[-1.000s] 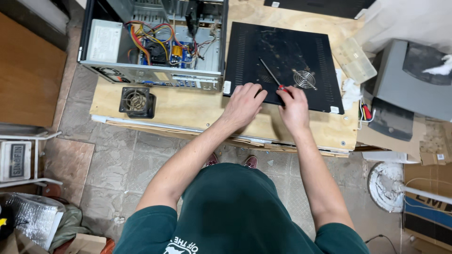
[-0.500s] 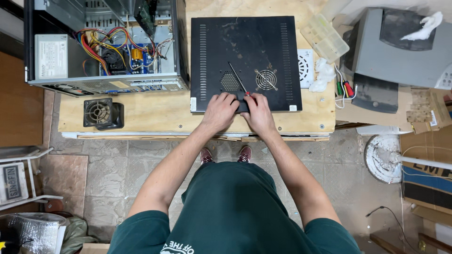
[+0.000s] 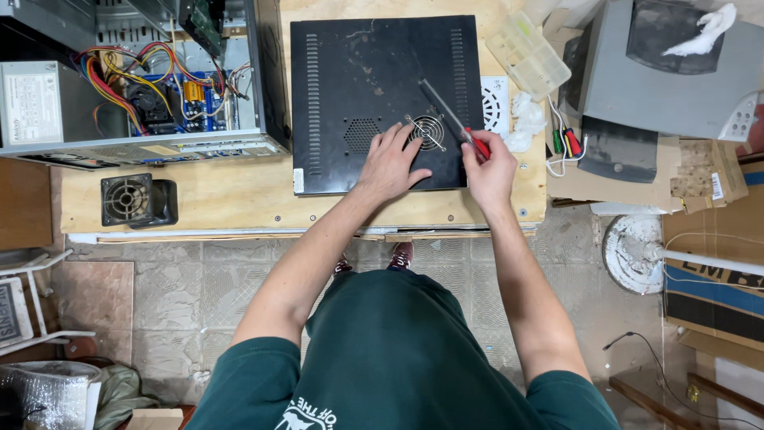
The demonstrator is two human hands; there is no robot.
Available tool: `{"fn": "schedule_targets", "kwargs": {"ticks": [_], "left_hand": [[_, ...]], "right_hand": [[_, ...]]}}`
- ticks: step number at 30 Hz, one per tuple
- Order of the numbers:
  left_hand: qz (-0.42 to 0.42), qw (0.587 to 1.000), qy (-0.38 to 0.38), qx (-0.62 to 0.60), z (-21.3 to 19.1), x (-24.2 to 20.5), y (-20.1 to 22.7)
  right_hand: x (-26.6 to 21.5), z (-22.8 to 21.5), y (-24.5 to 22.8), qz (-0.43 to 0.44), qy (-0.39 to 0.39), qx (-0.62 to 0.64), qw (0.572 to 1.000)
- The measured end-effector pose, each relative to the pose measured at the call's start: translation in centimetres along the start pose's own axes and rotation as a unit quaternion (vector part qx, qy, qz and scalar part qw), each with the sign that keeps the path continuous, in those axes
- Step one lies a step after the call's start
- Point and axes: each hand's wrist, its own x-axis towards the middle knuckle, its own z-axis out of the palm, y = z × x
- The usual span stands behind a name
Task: The person uses a screwdriver to remove screws from a black computer case panel, then detaches a cooling fan and places it on the table. The person continues to remove additional screws and components from the case.
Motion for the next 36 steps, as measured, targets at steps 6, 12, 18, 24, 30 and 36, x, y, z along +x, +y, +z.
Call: {"fn": "schedule_targets", "kwargs": {"ticks": [6,12,18,24,30,36], "left_hand": [[-0.045,0.999,0.005,-0.008,0.4,1.4,2.6],[-0.044,0.997,0.005,0.057,2.5,0.7,2.3],[-0.045,0.994,0.008,0.101,2.6,1.0,2.3],[-0.047,0.994,-0.014,0.095,2.2,1.2,2.2],[-0.063,0.989,-0.076,0.11,2.5,1.2,2.5],[-0.047,0.992,0.0,0.115,2.7,1.1,2.3]], "right_hand": [[3.6,-3.6,-1.3,-0.028,0.062,0.071,0.995],[7.2,-4.4,-1.7,-0.114,0.065,0.041,0.991],[8.8,-4.3,-5.5,-0.105,0.017,-0.052,0.993],[9.2,-4.1,-7.2,-0.115,0.034,-0.029,0.992],[8.7,-3.7,-8.0,-0.109,0.039,-0.059,0.992],[8.5,-3.0,-9.1,-0.086,0.044,-0.066,0.993]]}}
